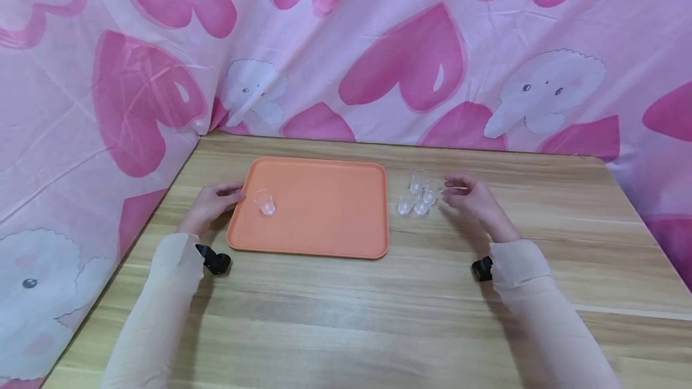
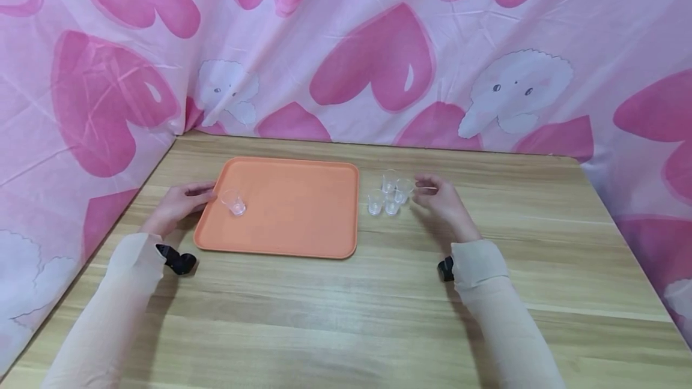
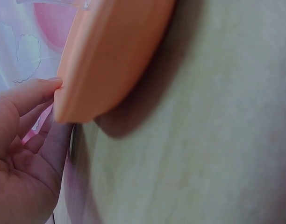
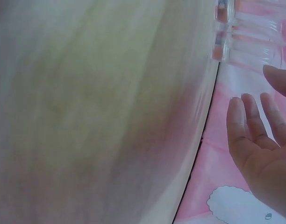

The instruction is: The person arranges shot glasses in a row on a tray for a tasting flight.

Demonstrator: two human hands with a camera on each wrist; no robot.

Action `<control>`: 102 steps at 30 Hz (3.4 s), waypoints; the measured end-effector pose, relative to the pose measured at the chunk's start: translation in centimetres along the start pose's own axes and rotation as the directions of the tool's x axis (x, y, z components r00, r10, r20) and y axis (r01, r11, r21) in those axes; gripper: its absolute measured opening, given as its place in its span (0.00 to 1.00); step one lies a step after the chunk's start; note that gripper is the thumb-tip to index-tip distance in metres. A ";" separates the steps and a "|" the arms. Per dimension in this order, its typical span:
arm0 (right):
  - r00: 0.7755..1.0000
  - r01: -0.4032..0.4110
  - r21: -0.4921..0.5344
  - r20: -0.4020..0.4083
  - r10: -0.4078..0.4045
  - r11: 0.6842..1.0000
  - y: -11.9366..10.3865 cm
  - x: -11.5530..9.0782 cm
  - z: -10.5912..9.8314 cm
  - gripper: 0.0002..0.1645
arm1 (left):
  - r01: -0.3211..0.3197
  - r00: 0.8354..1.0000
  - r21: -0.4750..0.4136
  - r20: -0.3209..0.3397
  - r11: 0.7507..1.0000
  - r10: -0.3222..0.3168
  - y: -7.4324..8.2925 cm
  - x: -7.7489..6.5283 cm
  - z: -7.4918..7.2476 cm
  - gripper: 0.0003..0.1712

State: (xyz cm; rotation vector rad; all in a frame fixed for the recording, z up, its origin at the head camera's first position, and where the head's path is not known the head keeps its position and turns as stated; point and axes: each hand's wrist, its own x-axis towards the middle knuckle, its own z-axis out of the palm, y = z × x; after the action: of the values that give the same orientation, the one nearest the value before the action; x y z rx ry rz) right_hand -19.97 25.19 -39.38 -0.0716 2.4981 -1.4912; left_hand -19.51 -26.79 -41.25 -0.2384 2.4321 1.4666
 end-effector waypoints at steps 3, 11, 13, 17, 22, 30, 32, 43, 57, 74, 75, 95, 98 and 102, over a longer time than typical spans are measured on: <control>1.000 0.006 0.002 0.013 -0.006 1.000 0.1 0.2 0.1 0.33 | 0.003 1.000 -0.013 0.000 1.000 -0.003 0.0 0.0 0.0 0.32; 0.999 -0.009 -0.021 0.031 0.009 1.000 -0.1 0.5 0.3 0.33 | 0.026 1.000 0.009 0.008 1.000 -0.027 0.0 -0.1 -0.1 0.34; 1.000 -0.008 -0.043 0.030 0.010 0.999 -0.2 0.5 0.4 0.32 | 0.034 0.999 0.022 0.010 0.999 -0.035 0.0 -0.1 0.0 0.33; 0.999 -0.007 -0.079 0.032 0.010 0.997 -0.3 0.5 0.5 0.32 | 0.044 0.999 0.040 0.010 0.998 -0.045 0.0 -0.1 0.0 0.33; 0.999 0.002 -0.080 0.039 0.001 0.997 -0.4 0.6 0.6 0.31 | 0.037 0.999 0.030 0.002 0.999 -0.037 0.1 -0.2 0.0 0.33; 1.000 0.007 -0.071 0.029 -0.005 0.997 -0.3 0.7 0.6 0.30 | 0.032 0.999 0.023 -0.002 0.999 -0.032 0.1 -0.3 0.0 0.33; 1.000 0.003 -0.067 0.025 -0.001 0.998 -0.3 0.7 0.6 0.30 | 0.025 1.000 0.015 -0.002 1.000 -0.025 0.0 -0.2 0.0 0.33; 0.999 -0.050 -0.078 -0.025 0.048 0.996 -0.8 0.4 0.2 0.31 | 0.008 1.000 -0.004 -0.002 1.000 -0.008 -0.1 -0.1 0.0 0.33; 0.974 0.076 0.062 -0.217 -0.061 0.995 -3.7 0.1 -1.2 0.13 | -0.010 1.000 -0.005 -0.014 1.000 0.010 -0.3 -0.2 -0.1 0.32; 0.960 0.201 0.142 -0.226 -0.166 0.969 -11.2 1.0 2.9 0.24 | 0.033 0.999 0.038 0.000 0.999 -0.033 -0.3 -0.2 -0.1 0.33; 0.961 0.207 0.142 -0.216 -0.174 0.968 -11.5 1.1 3.3 0.24 | 0.034 0.999 0.040 0.002 0.999 -0.035 -0.3 -0.1 -0.1 0.33; 0.991 0.134 0.240 -0.025 -0.132 0.961 -14.9 3.6 14.0 0.23 | 0.006 1.000 0.039 -0.003 0.999 -0.006 -0.2 0.0 0.0 0.32; 0.995 0.090 0.237 0.024 -0.098 0.967 -14.8 3.7 15.7 0.23 | 0.007 1.000 0.033 -0.003 0.999 -0.007 -0.2 0.0 0.0 0.32; 0.991 0.058 0.247 0.100 -0.085 0.967 -14.7 3.7 18.0 0.23 | 0.014 1.000 0.026 -0.003 1.000 -0.014 -0.3 0.1 -0.1 0.33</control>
State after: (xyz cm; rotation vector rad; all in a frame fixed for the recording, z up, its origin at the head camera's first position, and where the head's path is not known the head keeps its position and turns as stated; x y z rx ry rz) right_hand -20.73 2.04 -35.33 -0.1975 2.2305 -1.7609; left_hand -19.49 -27.05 -41.49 -0.2515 2.4453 1.4285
